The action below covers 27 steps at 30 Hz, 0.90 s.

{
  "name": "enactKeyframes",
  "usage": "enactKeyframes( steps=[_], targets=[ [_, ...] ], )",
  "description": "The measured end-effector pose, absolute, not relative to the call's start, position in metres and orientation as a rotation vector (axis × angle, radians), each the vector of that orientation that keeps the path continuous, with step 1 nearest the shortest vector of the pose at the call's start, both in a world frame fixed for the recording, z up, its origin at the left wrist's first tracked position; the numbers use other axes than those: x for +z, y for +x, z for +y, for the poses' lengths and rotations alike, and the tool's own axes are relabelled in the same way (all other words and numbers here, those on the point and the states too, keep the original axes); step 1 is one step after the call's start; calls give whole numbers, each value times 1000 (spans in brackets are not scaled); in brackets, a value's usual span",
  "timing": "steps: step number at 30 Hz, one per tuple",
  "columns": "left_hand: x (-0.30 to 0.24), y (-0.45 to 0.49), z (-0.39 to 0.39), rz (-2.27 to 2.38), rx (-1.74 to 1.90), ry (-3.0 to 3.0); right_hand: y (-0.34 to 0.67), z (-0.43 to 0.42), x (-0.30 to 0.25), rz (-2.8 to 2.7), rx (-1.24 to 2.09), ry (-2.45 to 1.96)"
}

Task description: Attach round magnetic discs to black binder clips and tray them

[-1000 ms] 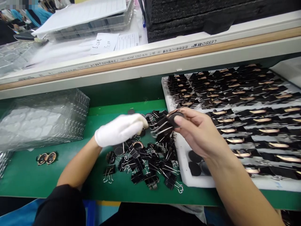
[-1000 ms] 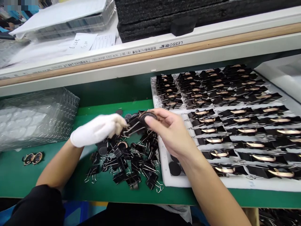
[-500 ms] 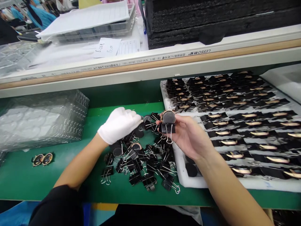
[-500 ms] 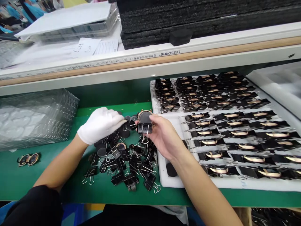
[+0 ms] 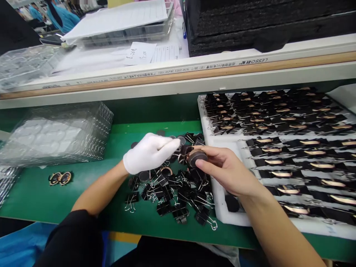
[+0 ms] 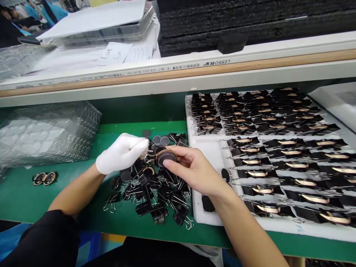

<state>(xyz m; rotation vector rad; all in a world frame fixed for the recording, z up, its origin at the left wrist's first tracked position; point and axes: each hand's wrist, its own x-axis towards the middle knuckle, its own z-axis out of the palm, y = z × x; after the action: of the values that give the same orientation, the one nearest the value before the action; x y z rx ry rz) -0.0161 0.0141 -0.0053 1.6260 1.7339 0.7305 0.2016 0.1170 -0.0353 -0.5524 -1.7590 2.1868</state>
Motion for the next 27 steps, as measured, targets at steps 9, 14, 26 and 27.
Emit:
enactKeyframes(
  steps=[9, 14, 26, 27],
  targets=[
    [-5, -4, 10, 1883, 626, 1577, 202, 120, -33, -1895, 2020, -589],
    [-8, -5, 12, 1907, 549, 1587, 203, 122, -34, -1858, 2002, -671],
    [0, -67, 21, 2247, 298, 1435, 203, 131, -37, -1720, 1969, -891],
    [-2, -82, 19, 2330, 247, 1359, 203, 130, -37, -1781, 1970, -882]
  ],
)
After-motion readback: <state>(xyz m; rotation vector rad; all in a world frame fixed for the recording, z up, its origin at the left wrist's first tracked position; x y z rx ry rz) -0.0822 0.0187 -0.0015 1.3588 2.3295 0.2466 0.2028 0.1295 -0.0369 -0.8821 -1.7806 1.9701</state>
